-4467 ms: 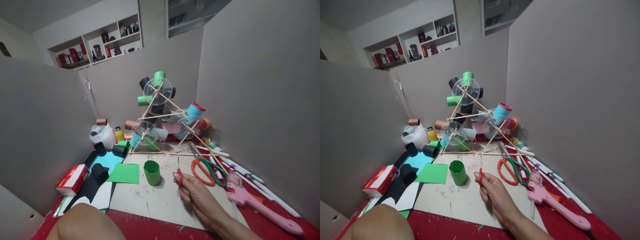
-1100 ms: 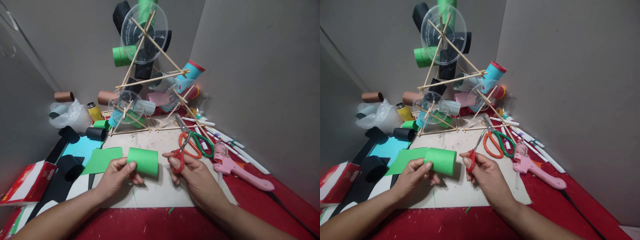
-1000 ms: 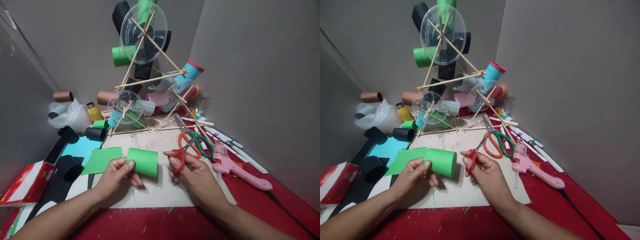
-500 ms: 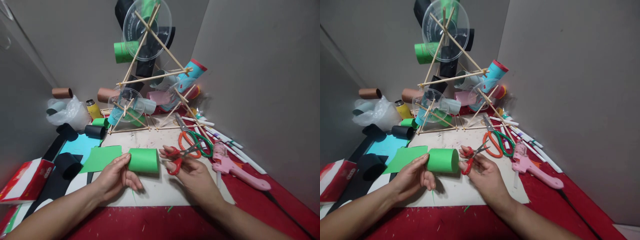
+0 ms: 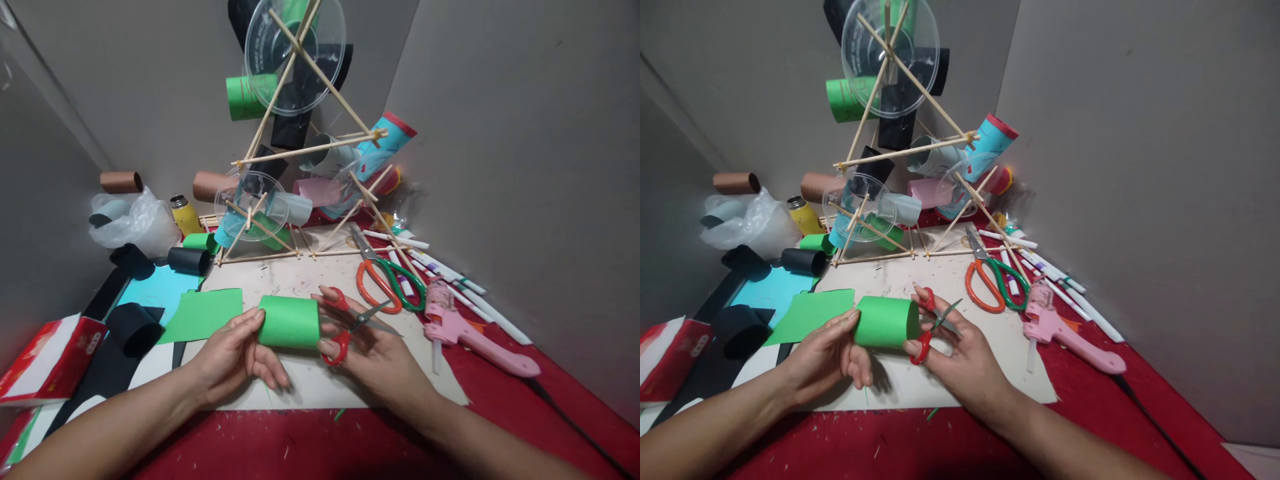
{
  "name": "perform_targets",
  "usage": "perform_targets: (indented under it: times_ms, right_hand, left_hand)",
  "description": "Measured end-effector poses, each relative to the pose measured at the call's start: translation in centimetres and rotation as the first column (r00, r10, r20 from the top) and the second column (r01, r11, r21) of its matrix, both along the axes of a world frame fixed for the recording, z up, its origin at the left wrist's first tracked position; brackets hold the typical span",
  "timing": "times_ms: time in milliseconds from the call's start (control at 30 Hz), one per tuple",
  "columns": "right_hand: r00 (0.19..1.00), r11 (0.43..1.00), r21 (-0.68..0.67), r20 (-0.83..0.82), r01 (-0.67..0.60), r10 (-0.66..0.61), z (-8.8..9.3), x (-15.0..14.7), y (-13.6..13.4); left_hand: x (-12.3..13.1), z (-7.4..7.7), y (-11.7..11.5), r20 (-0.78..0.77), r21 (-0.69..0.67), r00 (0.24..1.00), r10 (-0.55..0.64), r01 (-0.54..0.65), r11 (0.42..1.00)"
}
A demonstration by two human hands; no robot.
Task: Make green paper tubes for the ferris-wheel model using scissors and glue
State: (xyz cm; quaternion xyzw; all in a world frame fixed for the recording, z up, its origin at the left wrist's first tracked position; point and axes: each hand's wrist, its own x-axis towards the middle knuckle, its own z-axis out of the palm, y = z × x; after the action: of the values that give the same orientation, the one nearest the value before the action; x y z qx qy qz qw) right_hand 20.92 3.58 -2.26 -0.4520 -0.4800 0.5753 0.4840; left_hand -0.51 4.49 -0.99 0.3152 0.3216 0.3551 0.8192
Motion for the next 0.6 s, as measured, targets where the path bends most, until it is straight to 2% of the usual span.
perform_targets:
  times_ms: [267,367,433,500,533,600]
  right_hand:
    - [0.998,0.999,-0.016,0.034,-0.043,0.044,-0.4,0.3,0.0]
    - [0.997,0.997,-0.059,-0.049,-0.057,0.054,-0.6,0.5,0.2]
    - [0.989,0.995,-0.079,-0.144,-0.053,0.042,-0.7,0.7,0.4]
    - [0.968,0.991,-0.119,-0.249,-0.062,0.030,-0.6,0.8,0.6]
    - [0.954,0.986,-0.151,-0.297,-0.074,0.026,-0.5,0.8,0.7]
    - [0.928,0.969,-0.220,-0.373,-0.110,0.020,-0.3,0.8,0.8]
  left_hand:
    - [0.1,0.1,-0.3,-0.010,0.019,0.999,-0.036,0.036,0.999]
    - [0.2,0.3,-0.5,-0.031,0.091,0.996,-0.079,0.081,0.993]
    - [0.1,0.6,-0.6,-0.103,0.182,0.992,-0.076,0.093,0.979]
    - [0.0,0.8,-0.7,-0.243,0.325,0.970,-0.026,0.106,0.940]
    - [-0.2,0.9,-0.7,-0.331,0.422,0.943,0.036,0.114,0.899]
    - [-0.5,1.0,-0.7,-0.463,0.642,0.856,0.231,0.144,0.753]
